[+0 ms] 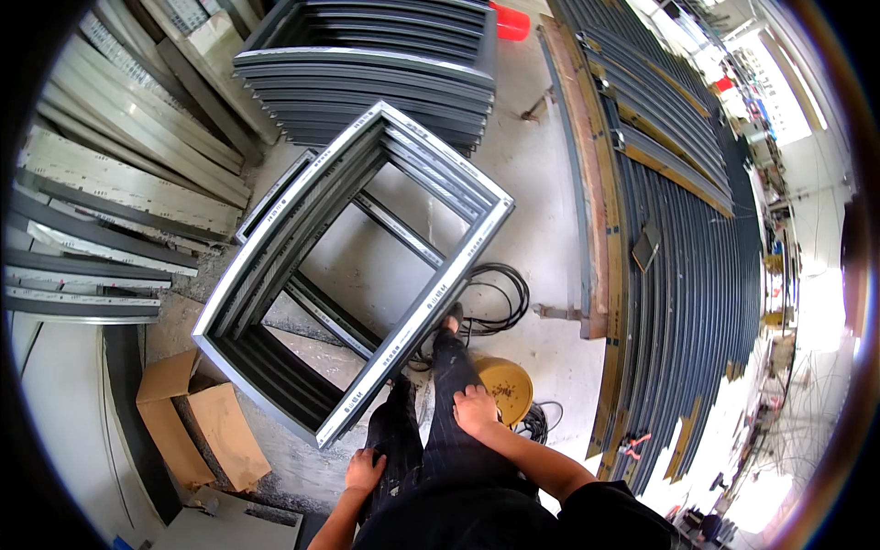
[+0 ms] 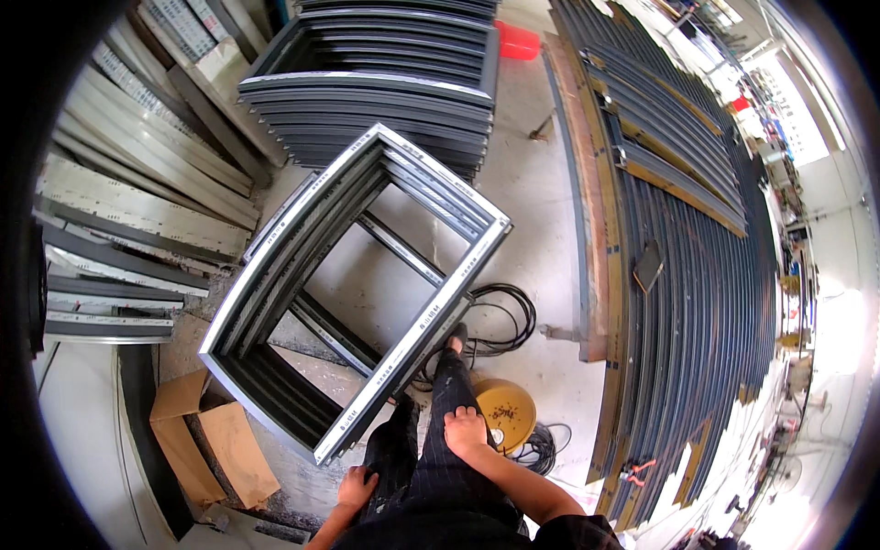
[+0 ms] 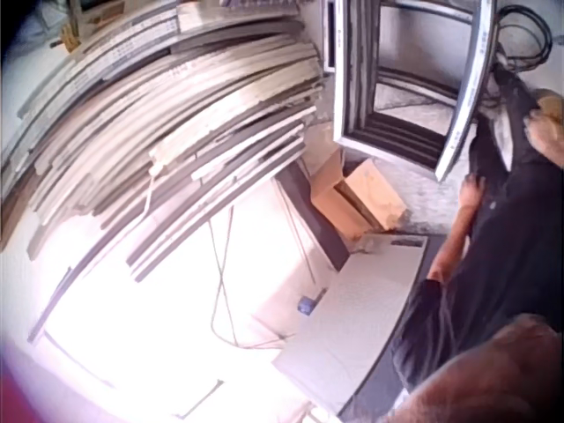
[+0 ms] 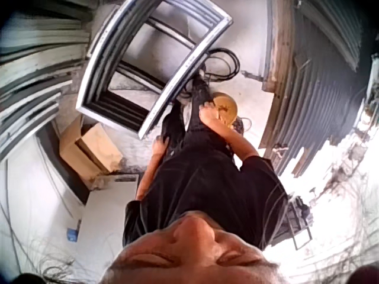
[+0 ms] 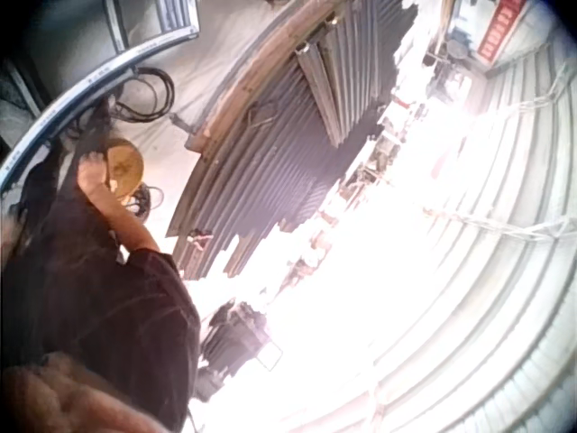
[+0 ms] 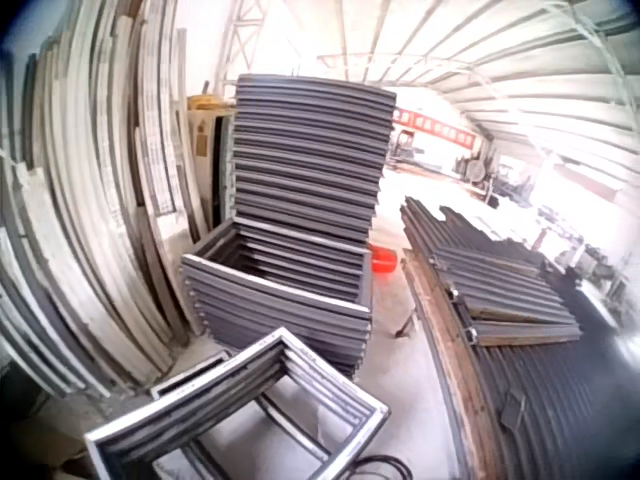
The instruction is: The person stacks several aluminum window frames on the floor, then sits down to apply a black rubber seal to the frame's groove. Using orange-handled pliers, the person cuts the seal to length and presses it into place along the frame's edge.
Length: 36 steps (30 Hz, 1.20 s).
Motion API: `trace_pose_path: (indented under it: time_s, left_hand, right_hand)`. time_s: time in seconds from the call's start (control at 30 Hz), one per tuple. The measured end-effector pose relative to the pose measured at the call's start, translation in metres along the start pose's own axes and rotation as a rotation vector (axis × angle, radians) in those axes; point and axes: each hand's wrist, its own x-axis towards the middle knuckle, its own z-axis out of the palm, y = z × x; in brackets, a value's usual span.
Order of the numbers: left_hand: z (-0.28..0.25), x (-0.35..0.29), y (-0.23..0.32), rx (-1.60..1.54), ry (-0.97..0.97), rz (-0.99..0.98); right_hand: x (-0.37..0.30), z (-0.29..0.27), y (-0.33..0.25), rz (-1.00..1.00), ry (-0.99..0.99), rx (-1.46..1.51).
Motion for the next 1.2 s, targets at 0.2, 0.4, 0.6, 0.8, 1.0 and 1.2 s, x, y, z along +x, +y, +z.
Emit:
trace_pose_path:
  time_s: [0.2,0.4,0.6,0.8,1.0,1.2]
  left_hand:
    - [0.014,-0.005,-0.018,0.111,-0.022,0.087]
    - [0.021,-0.022,-0.029,0.120,0.140,0.115]
    - [0.044,-0.052,-0.026,0.274,0.032,0.104]
    - [0.086,-0.088,-0.024,0.388,0.039,0.150]
    - [0.065,-0.128,0.003,0.432,-0.080,0.094]
    - [0.062,-0.145,-0.029,0.507,-0.154,0.162]
  right_hand:
    - [-0.045,0.028,-0.009,0.057,0.000,0.272]
    - [-0.082,0.091,-0.022,0.112,-0.378,0.337]
    - [-0.150,0.172,0.002,0.126,-0.298,0.539]
    - [-0.208,0.198,0.014,0.182,-0.226,0.615]
    - [-0.222,0.215,0.003,0.188,-0.166,0.563]
    - [-0.238,0.210,-0.025,0.362,-0.025,0.601]
